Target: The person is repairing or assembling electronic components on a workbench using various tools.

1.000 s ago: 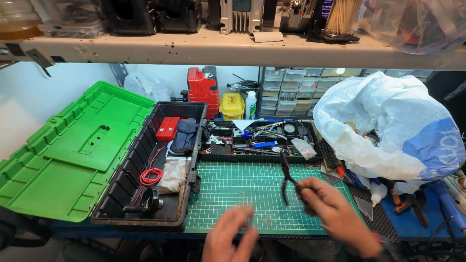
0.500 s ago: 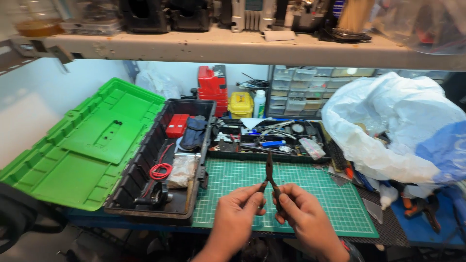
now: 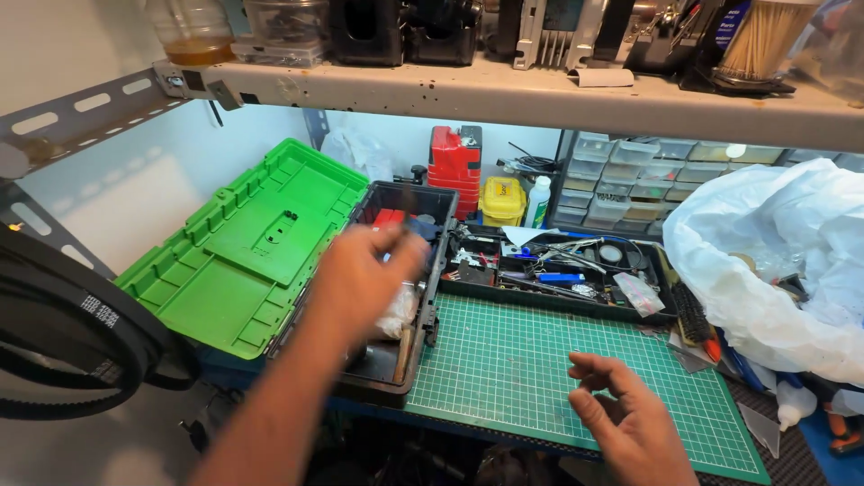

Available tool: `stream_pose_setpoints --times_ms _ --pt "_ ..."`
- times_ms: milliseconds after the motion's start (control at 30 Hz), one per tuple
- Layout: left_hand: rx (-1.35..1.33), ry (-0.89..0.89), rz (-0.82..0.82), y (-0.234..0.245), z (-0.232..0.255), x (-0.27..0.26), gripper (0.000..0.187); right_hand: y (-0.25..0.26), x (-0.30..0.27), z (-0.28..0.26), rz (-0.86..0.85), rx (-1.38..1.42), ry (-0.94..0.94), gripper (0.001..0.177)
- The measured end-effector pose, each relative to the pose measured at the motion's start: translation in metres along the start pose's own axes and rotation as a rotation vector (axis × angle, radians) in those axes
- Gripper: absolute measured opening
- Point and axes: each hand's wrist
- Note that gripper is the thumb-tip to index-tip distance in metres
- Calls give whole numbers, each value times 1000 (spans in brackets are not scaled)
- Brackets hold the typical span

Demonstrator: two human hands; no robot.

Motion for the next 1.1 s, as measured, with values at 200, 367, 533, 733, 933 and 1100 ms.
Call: stream_pose_setpoints --times_ms 200,367,533,733,933,1100 --pt "704 393 -138 18 -51 84 43 -7 10 35 111 -167 -124 43" --pt "905 473 -253 -11 -72 101 41 2 9 51 124 -121 -174 42" --pt "977 533 -360 -23 -75 110 44 6 9 54 85 16 -138 39" --pt "1075 532 -425 -26 -78 112 43 4 8 65 80 77 -82 38" --pt "1098 544 -401 -35 -91 119 51 7 7 53 63 81 -64 36" --pt "1095 584 -412 -37 -113 128 49 9 4 43 75 42 -23 32"
Point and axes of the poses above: each hand's wrist, its own x-axis towards the middle knuckle, its own y-axis out of the back of the hand, z = x × y, and after that the axes turned 14 degrees about -x, right-handed
